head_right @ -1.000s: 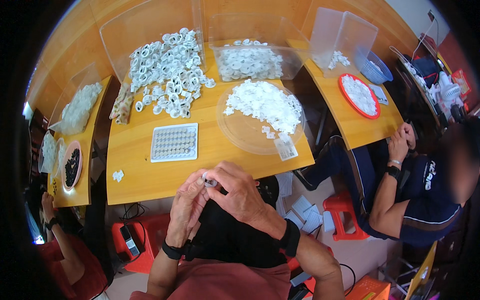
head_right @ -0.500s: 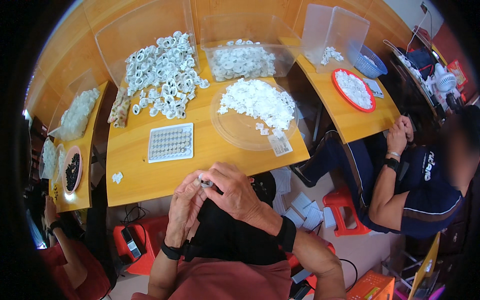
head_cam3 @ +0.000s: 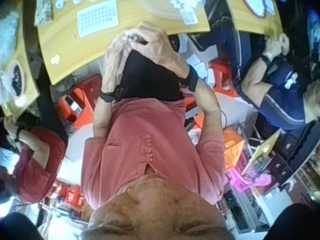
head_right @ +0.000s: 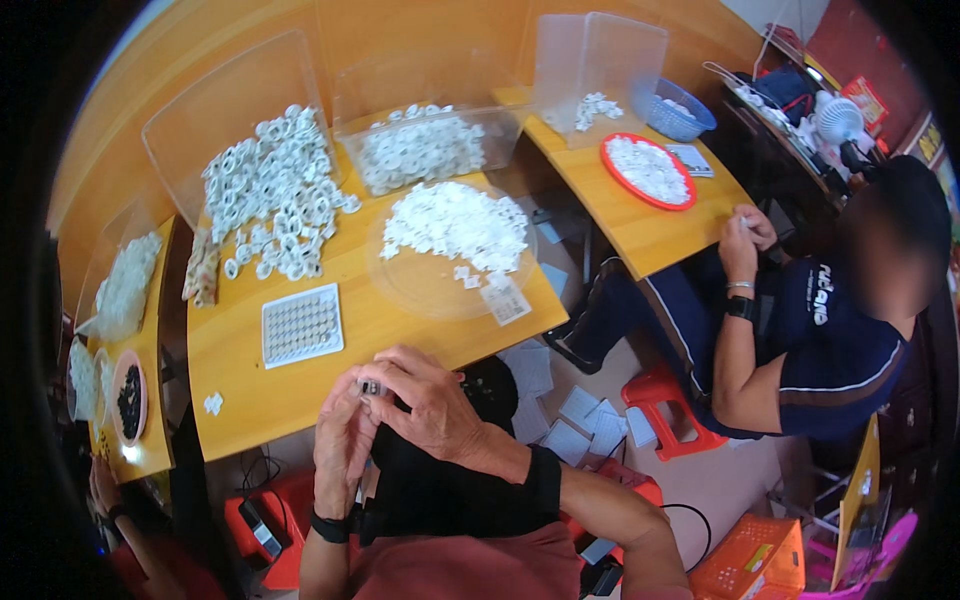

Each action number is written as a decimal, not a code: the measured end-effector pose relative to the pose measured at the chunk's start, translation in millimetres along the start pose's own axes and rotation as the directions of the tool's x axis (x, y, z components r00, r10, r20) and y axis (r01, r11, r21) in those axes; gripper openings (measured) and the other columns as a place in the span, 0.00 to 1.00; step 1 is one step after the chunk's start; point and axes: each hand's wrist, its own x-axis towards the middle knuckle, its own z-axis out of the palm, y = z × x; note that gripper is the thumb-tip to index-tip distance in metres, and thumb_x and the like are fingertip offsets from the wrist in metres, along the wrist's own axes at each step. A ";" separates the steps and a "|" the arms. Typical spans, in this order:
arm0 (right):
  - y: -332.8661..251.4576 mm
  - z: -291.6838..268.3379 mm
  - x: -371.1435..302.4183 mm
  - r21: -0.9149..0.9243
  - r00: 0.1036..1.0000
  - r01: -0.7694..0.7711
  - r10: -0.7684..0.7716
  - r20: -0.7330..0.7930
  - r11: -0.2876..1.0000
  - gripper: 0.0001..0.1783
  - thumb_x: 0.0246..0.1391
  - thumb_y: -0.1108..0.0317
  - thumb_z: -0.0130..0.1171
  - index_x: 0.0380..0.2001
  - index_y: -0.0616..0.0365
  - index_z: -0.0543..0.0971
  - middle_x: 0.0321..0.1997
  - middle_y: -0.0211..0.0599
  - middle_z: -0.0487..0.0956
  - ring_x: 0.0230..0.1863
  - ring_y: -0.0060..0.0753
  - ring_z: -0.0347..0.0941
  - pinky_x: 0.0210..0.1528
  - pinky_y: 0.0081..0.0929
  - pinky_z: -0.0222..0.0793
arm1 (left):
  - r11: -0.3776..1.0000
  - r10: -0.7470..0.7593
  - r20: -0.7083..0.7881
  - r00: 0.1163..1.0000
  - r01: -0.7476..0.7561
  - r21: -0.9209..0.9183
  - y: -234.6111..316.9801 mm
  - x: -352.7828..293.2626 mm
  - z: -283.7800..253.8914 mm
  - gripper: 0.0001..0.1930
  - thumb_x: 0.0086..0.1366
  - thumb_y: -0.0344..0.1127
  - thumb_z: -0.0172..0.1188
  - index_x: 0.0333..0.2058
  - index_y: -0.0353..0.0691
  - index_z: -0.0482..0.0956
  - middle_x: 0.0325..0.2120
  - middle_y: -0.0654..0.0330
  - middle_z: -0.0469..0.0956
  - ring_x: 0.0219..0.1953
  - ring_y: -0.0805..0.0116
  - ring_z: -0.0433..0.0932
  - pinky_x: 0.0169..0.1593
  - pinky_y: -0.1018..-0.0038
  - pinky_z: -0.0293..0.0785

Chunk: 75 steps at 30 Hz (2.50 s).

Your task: Assembling small plastic components by inserting white plastic parts into grey circular housings.

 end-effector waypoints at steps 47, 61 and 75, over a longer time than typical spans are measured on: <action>39.5 2.6 4.6 0.563 0.821 -0.566 0.470 0.324 0.601 0.10 0.54 0.81 0.52 0.40 0.67 0.76 0.36 0.32 0.78 0.36 0.17 0.75 0.39 0.17 0.73 | 0.998 -0.056 0.025 0.998 0.056 -0.010 -0.2 4.7 -26.5 0.12 0.67 0.31 0.50 0.45 0.29 0.71 0.38 0.51 0.77 0.37 0.63 0.79 0.43 0.69 0.77; 26.6 6.9 -4.3 0.466 0.921 -0.390 0.347 0.179 0.794 0.09 0.51 0.81 0.56 0.37 0.66 0.77 0.38 0.34 0.76 0.35 0.19 0.74 0.36 0.18 0.73 | 0.994 -0.054 0.071 0.996 0.061 -0.094 -0.9 4.3 -29.6 0.13 0.68 0.32 0.50 0.47 0.30 0.70 0.39 0.50 0.77 0.39 0.62 0.79 0.43 0.69 0.79; 4.7 -1.9 6.2 0.284 0.943 -0.329 0.299 0.145 0.901 0.08 0.51 0.80 0.58 0.35 0.61 0.80 0.29 0.28 0.80 0.29 0.16 0.72 0.31 0.16 0.68 | 0.995 -0.090 0.126 0.988 0.094 -0.031 0.4 1.4 -28.9 0.14 0.69 0.33 0.49 0.48 0.31 0.70 0.39 0.52 0.76 0.38 0.64 0.78 0.43 0.71 0.77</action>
